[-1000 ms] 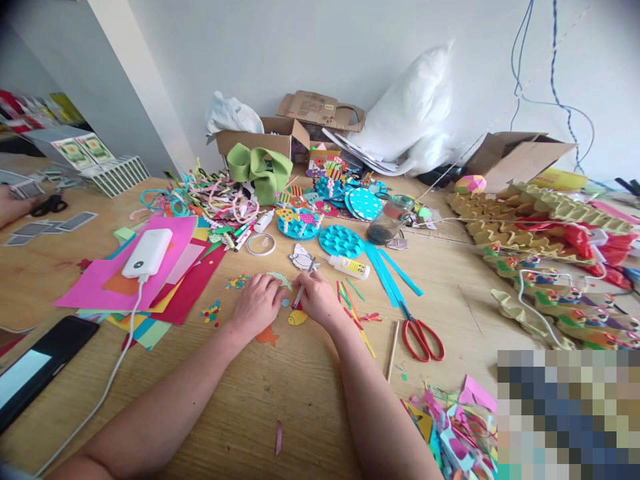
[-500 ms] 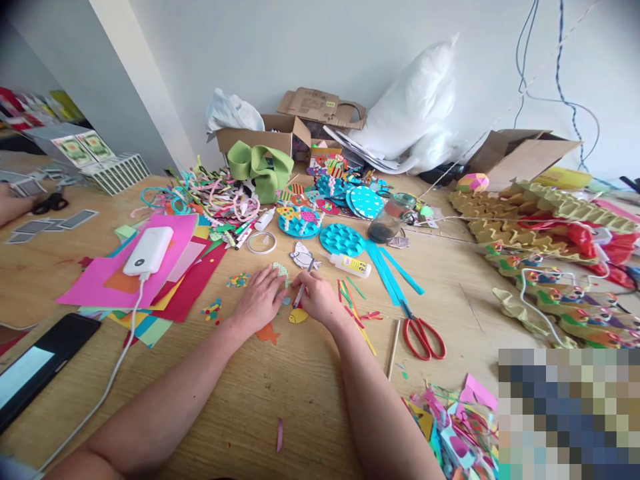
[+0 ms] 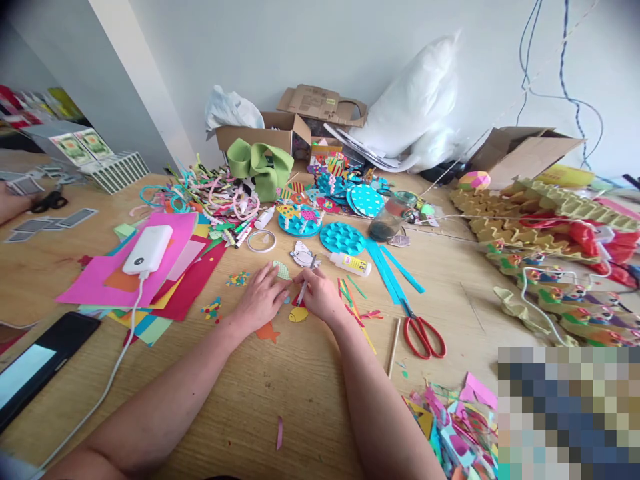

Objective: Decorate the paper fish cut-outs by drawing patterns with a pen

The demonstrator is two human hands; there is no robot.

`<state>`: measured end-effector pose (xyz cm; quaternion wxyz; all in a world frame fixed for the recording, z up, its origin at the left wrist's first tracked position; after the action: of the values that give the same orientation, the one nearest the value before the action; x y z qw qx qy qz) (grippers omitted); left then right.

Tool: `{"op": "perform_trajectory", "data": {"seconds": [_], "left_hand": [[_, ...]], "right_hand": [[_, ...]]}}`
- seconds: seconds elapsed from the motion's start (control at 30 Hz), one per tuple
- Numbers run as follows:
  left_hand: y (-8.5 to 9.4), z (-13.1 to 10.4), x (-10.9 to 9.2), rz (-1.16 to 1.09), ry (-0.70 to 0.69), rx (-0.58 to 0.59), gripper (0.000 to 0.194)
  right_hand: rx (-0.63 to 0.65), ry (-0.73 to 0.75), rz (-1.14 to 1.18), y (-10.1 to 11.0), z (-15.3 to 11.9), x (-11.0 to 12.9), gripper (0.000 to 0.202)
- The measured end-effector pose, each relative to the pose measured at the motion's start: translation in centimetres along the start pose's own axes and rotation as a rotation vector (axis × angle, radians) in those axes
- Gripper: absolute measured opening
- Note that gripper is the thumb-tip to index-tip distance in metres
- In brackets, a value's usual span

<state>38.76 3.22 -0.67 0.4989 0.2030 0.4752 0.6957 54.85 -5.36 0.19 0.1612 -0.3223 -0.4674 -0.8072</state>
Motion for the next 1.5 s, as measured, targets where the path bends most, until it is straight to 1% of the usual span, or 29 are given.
{"op": "perform_trajectory", "data": {"seconds": [0.1, 0.27, 0.4, 0.47, 0.57, 0.67, 0.77, 0.93, 1.13, 1.23, 1.3, 1.43, 1.5], "left_hand": [[-0.09, -0.03, 0.07, -0.006, -0.009, 0.004, 0.03], [0.32, 0.1, 0.07, -0.023, 0.015, -0.034, 0.026], [0.69, 0.27, 0.11, -0.039, 0.0, -0.01, 0.023], [0.76, 0.29, 0.14, -0.045, -0.016, -0.004, 0.023], [0.72, 0.24, 0.18, -0.049, -0.026, -0.002, 0.024], [0.56, 0.15, 0.22, -0.053, -0.023, 0.002, 0.024], [0.41, 0.1, 0.27, -0.065, -0.021, -0.007, 0.024], [0.47, 0.18, 0.3, -0.082, -0.038, -0.049, 0.02], [0.73, 0.23, 0.16, -0.077, -0.055, -0.039, 0.022], [0.77, 0.16, 0.05, -0.056, -0.055, -0.01, 0.026], [0.79, 0.14, 0.0, -0.042, -0.057, 0.008, 0.028], [0.82, 0.14, -0.11, -0.052, -0.065, 0.01, 0.026], [0.8, 0.14, -0.17, -0.074, -0.064, 0.005, 0.025]], "right_hand": [[0.018, 0.01, -0.027, -0.06, -0.05, 0.1, 0.019], [0.025, -0.003, -0.009, 0.01, 0.02, 0.13, 0.019], [0.045, -0.029, 0.05, -0.03, 0.03, 0.11, 0.019], [0.032, -0.032, 0.072, -0.06, 0.02, 0.12, 0.019], [0.004, -0.003, 0.074, -0.1, -0.01, 0.08, 0.02], [0.02, 0.05, 0.04, -0.2, -0.05, -0.04, 0.019], [0.037, 0.073, 0.021, -0.27, -0.05, -0.13, 0.018], [0.046, 0.051, 0.015, -0.21, -0.01, -0.01, 0.018], [0.053, 0.017, 0.01, -0.08, -0.1, 0.11, 0.017], [0.012, -0.01, 0.03, 0.02, -0.13, 0.03, 0.016], [-0.028, -0.014, 0.037, 0.08, -0.12, -0.05, 0.019], [-0.069, 0.029, 0.064, 0.16, -0.06, -0.02, 0.023], [-0.128, 0.05, 0.08, 0.35, -0.04, 0.18, 0.022]]}}
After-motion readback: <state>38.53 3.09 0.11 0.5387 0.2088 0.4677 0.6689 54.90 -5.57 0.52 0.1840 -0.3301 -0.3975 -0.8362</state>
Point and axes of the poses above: each hand's wrist, its own z-axis towards the middle knuckle, its own y-axis out of the back of the hand, x = y × z, the point moved 1 cm from there along z, towards the middle knuckle, and after that the axes turned 10 degrees about -x, right-handed, at the moved point
